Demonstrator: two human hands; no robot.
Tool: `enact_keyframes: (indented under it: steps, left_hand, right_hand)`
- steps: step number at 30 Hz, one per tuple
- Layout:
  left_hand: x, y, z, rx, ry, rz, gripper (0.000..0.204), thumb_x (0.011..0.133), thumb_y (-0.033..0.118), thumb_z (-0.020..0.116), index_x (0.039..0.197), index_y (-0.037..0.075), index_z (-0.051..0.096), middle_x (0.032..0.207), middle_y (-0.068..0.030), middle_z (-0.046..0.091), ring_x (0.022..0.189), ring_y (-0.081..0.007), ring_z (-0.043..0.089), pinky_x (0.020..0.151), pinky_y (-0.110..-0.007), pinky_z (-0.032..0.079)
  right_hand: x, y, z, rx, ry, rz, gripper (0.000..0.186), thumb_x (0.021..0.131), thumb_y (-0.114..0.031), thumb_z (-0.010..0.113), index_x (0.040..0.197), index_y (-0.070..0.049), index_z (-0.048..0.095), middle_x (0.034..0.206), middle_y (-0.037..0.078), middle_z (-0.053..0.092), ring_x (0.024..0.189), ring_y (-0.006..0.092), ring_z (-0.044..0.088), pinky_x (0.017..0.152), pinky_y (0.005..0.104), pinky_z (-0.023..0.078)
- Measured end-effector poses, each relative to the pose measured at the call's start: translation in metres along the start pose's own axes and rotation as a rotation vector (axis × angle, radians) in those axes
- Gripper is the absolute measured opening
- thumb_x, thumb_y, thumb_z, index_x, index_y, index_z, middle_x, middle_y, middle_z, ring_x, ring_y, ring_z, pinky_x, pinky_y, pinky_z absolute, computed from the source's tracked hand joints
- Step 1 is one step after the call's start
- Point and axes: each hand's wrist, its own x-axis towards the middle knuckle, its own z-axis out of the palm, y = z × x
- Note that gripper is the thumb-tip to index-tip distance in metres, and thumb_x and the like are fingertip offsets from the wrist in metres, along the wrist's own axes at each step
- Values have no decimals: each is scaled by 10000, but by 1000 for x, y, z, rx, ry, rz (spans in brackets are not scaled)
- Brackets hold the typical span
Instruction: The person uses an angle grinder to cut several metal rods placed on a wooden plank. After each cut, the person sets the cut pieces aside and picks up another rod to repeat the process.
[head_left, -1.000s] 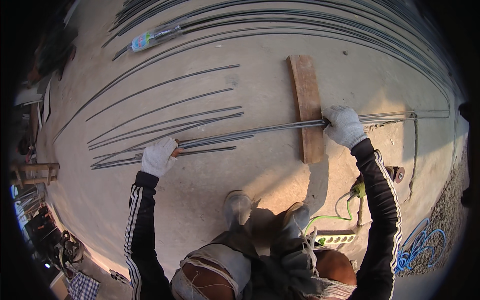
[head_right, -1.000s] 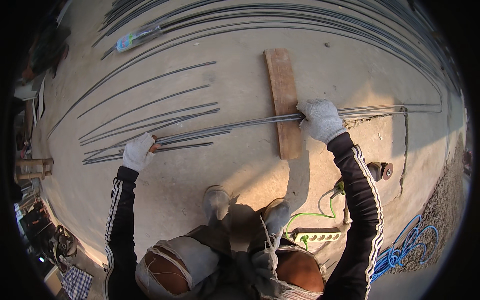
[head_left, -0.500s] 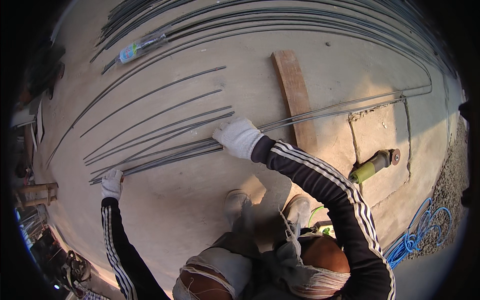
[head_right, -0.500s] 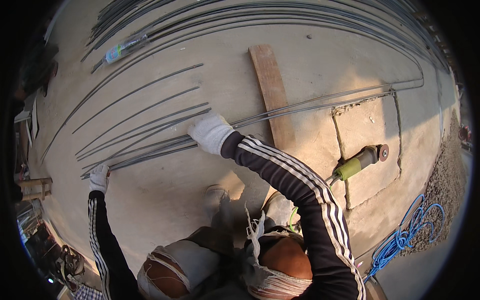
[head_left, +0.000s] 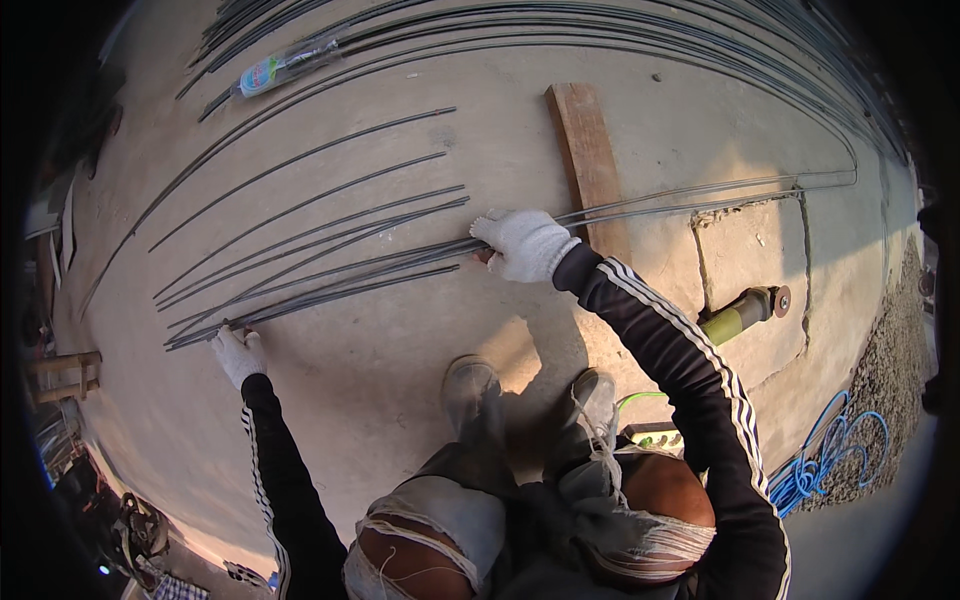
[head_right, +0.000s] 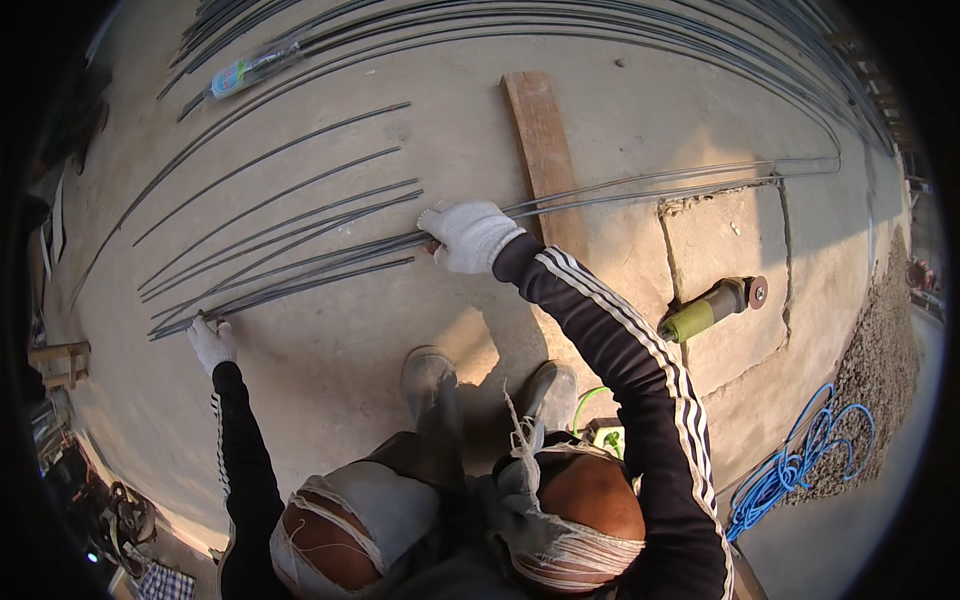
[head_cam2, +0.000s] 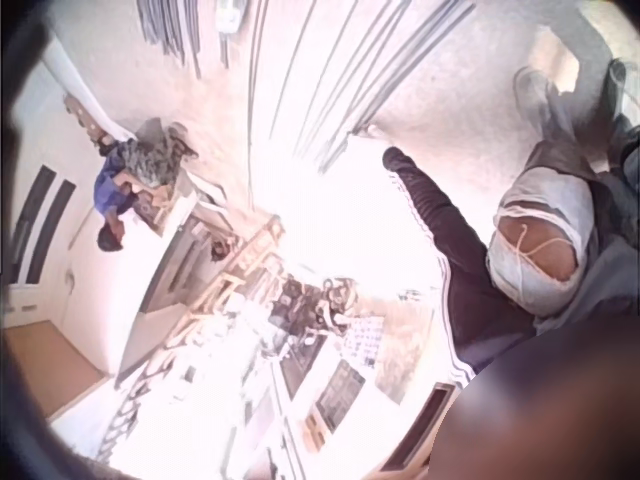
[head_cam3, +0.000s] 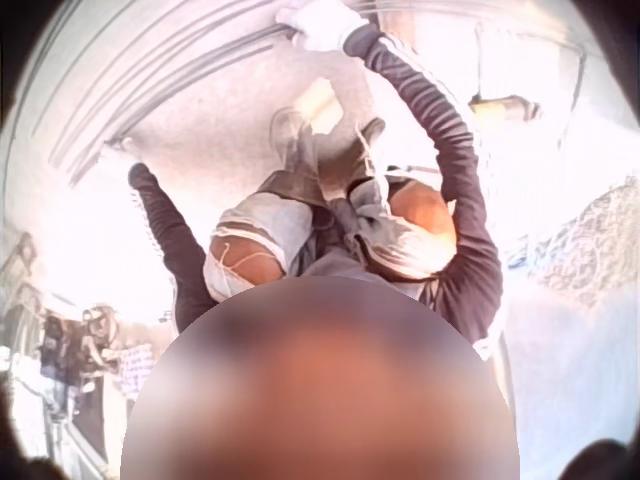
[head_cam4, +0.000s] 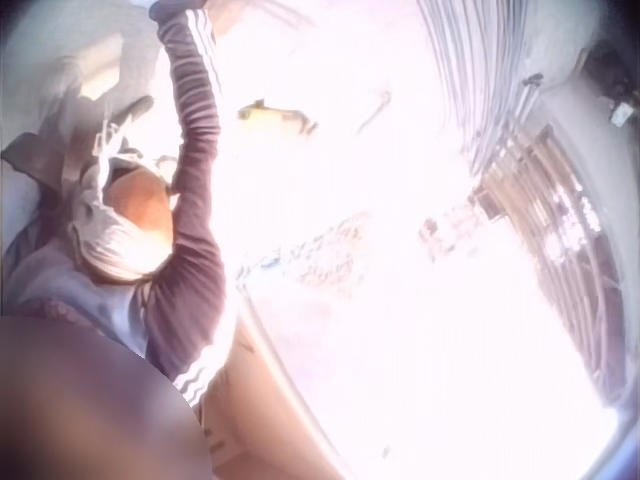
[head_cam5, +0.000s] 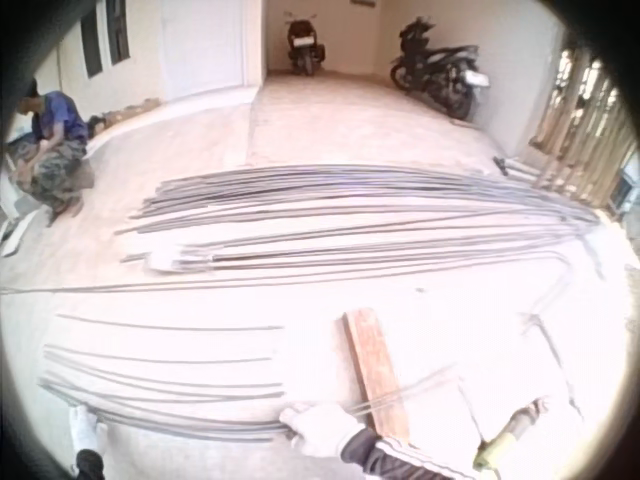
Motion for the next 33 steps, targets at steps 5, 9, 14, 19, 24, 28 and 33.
enact_keyframes:
  steps: [5,9,14,19,24,28,33]
  left_hand:
    - [-37,82,10,-1516,-85,-915,366,988,197,578,1342,107,573,1241,-112,596,1124,-274,650,905,-488,570]
    - [-26,131,14,-1883,-40,-992,291,1000,181,545,1286,127,544,1155,-110,583,1087,-313,652,900,-509,606]
    - [-11,142,19,-1982,13,-1226,251,1045,184,457,1284,136,516,1306,-114,637,1197,-322,646,1036,-533,515]
    - [-11,148,28,-2205,183,-1216,168,1084,142,435,1215,75,515,1377,-203,613,1255,-385,633,1018,-561,574]
    - [-10,133,41,-2341,83,-1232,264,1066,162,464,1286,19,486,1298,-207,617,1174,-399,658,981,-587,580]
    - [4,99,47,-2257,110,-1199,344,1058,197,427,1350,17,462,1371,-223,585,1204,-396,637,1002,-580,568]
    - [28,44,65,-2082,125,-1319,444,1062,262,431,1447,41,423,1414,-184,573,1210,-372,637,985,-567,583]
  right_hand:
    - [-8,12,-6,26,-33,23,249,921,-267,667,1066,-64,658,1056,171,689,1017,415,673,846,510,551]
    - [-12,20,-4,-78,11,-47,213,923,-250,666,1054,-82,664,1034,160,681,983,405,678,826,513,549]
    - [-16,21,1,-163,52,-89,170,914,-216,682,1020,-87,654,995,162,671,942,395,677,786,512,542]
    - [-13,28,10,-148,56,-71,173,913,-218,684,991,-73,630,993,175,662,925,417,667,765,525,525]
    - [-13,33,8,-124,25,-78,166,908,-196,673,998,-66,625,989,182,665,936,421,666,774,524,527]
    - [-13,27,3,-119,30,-105,169,901,-181,661,1025,-68,635,986,191,670,940,427,666,782,523,530]
    - [-9,31,-15,-78,-95,-35,211,899,-200,664,1062,-68,683,987,189,682,940,415,676,811,517,538]
